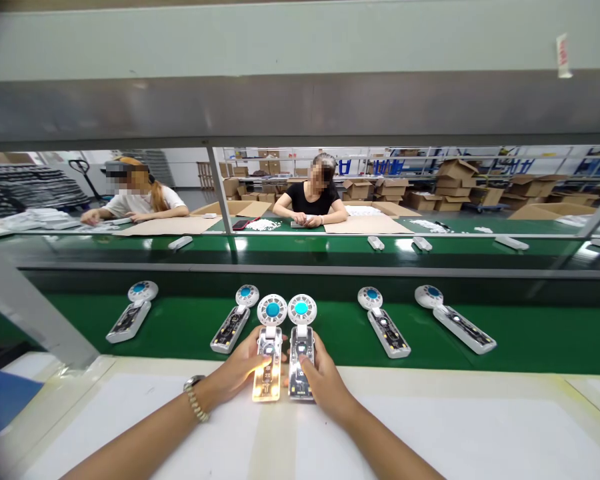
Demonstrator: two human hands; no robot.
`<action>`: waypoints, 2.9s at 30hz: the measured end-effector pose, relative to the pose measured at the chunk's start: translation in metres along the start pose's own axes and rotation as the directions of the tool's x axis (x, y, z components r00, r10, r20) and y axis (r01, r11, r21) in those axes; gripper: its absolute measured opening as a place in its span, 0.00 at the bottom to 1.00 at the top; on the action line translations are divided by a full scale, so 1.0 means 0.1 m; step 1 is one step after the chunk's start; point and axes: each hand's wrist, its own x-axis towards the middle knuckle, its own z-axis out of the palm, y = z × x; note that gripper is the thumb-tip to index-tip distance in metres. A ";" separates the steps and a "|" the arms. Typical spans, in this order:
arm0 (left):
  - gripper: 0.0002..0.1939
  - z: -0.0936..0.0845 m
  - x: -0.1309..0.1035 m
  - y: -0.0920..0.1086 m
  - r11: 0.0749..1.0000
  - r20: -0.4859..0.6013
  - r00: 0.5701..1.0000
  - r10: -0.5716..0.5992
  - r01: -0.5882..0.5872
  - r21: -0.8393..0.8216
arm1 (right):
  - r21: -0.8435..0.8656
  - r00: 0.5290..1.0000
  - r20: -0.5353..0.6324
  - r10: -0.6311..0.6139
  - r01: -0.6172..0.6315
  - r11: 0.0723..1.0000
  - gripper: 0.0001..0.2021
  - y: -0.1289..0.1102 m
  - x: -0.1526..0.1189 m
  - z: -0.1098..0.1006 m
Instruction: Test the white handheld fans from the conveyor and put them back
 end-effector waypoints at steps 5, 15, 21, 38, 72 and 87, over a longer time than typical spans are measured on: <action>0.22 -0.01 0.01 0.00 1.000 0.019 1.000 0.001 -0.001 0.000 | 0.033 0.999 0.025 0.048 -0.049 0.998 0.29 -0.01 -0.01 0.01; 0.22 -0.06 0.04 -0.05 1.000 0.030 0.999 0.018 -0.019 0.019 | 0.025 0.997 0.061 0.043 -0.045 0.999 0.31 -0.01 -0.01 0.01; 0.27 -0.12 0.06 -0.08 1.000 0.087 0.996 0.013 -0.014 0.004 | 0.008 0.994 0.109 0.023 -0.024 1.000 0.33 0.00 -0.01 -0.02; 0.28 -0.18 0.05 -0.11 1.000 0.165 0.986 0.010 -0.007 -0.022 | -0.003 0.976 0.207 -0.065 0.067 0.998 0.32 0.02 -0.03 -0.05; 0.30 -0.41 0.19 0.09 0.968 -0.247 0.940 -0.233 0.200 -0.152 | 0.252 0.987 0.051 0.154 -0.162 0.954 0.31 -0.21 0.27 -0.30; 0.28 -0.69 0.27 0.07 0.327 -0.323 0.499 0.804 0.082 0.941 | -0.870 0.761 -0.230 -0.607 0.119 0.478 0.20 -0.16 0.53 -0.60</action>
